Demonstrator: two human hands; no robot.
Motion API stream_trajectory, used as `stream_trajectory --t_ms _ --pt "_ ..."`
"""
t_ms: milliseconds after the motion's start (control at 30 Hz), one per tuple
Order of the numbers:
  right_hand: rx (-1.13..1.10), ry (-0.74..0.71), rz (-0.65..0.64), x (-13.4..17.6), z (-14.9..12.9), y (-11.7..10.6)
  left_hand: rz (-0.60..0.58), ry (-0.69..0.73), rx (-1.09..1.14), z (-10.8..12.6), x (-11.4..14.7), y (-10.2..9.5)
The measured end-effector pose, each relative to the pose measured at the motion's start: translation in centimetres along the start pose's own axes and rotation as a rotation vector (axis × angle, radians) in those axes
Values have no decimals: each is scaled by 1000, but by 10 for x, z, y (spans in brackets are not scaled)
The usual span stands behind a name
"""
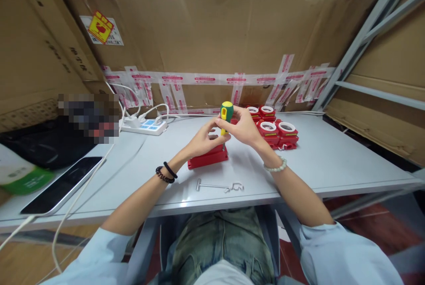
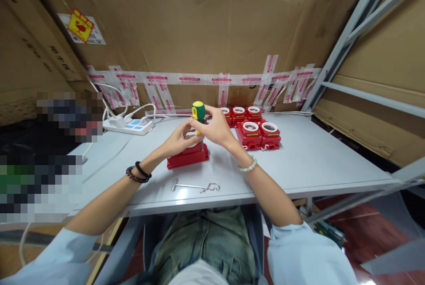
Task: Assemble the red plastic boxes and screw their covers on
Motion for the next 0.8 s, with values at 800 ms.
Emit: stream_trajectory --t_ms 800 --pt "-29 14 36 1 -1 -4 7 24 -45 9 0 -1"
Point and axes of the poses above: each hand's wrist, its own x-axis away from the middle knuckle, its own y-axis out of the palm, z = x × y, the point moved 7 cm from there along -x, towards the middle knuckle, and after that the axes turned 11 degrees about y, right-handed, at the moved point
